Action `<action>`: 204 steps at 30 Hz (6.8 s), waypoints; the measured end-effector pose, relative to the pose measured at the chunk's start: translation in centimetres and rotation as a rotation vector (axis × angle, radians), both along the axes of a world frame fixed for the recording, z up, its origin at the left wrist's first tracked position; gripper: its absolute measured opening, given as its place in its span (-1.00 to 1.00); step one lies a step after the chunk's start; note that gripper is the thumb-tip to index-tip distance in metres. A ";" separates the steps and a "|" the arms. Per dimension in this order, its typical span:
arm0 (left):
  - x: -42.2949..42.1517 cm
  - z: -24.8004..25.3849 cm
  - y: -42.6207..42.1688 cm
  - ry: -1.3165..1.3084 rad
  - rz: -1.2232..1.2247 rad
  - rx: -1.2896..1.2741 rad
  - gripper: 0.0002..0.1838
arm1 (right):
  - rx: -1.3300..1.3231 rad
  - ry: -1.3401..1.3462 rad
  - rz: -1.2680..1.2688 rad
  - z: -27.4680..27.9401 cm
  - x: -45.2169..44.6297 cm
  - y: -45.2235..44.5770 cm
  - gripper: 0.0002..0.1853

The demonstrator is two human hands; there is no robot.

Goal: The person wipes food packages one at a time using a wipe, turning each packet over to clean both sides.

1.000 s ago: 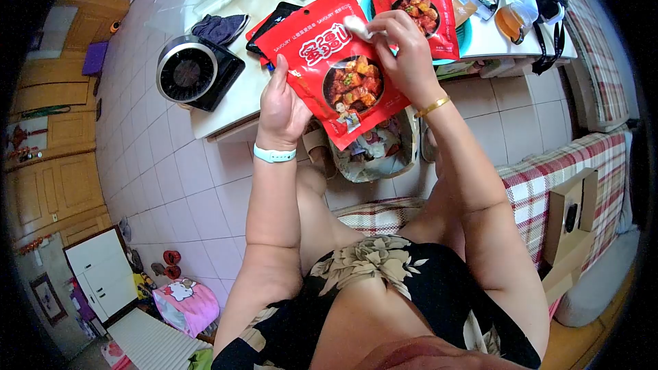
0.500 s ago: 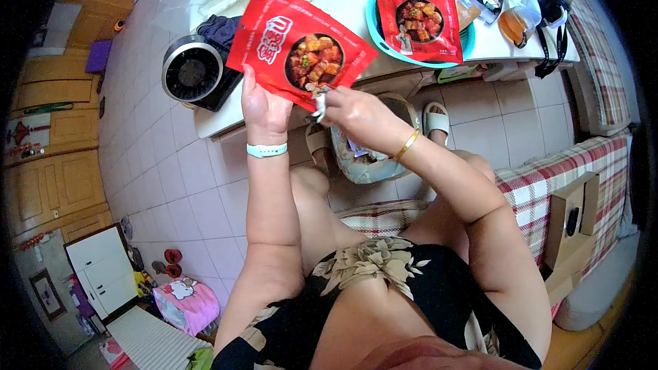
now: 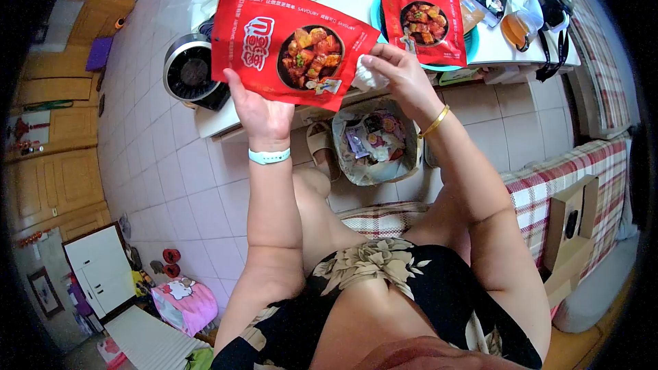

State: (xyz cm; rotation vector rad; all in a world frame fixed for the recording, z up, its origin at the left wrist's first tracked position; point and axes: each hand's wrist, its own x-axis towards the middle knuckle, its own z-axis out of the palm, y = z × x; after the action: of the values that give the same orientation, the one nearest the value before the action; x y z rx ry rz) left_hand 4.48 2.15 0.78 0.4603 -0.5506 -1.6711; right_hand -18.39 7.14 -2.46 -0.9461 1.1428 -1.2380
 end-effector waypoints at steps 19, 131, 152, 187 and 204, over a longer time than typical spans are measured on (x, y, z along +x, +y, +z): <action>-3.1 -1.9 2.0 -0.130 -0.361 0.081 -0.48 | -0.320 -0.303 -0.352 2.9 -3.3 0.1 -0.75; -6.1 -1.9 4.7 -0.109 -0.335 0.006 -0.31 | -0.878 1.045 -0.339 2.6 0.3 -0.2 -0.56; -5.1 -1.9 4.1 -0.208 -0.099 -0.037 -0.29 | -0.949 0.775 -0.095 2.3 5.3 2.1 -0.52; -6.0 0.3 4.9 -0.258 -0.233 -0.157 -0.21 | -1.056 0.884 -0.214 2.7 5.8 1.2 -0.59; -3.9 1.8 3.8 -0.079 -0.267 -0.071 -0.29 | -0.336 0.603 -0.289 0.3 -2.3 -1.9 -0.69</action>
State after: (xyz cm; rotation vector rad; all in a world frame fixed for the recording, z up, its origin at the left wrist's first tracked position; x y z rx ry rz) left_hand 0.61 5.94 2.55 0.4166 -0.7537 -1.8864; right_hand -20.71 5.27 -2.17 -1.5141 1.6119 -1.4523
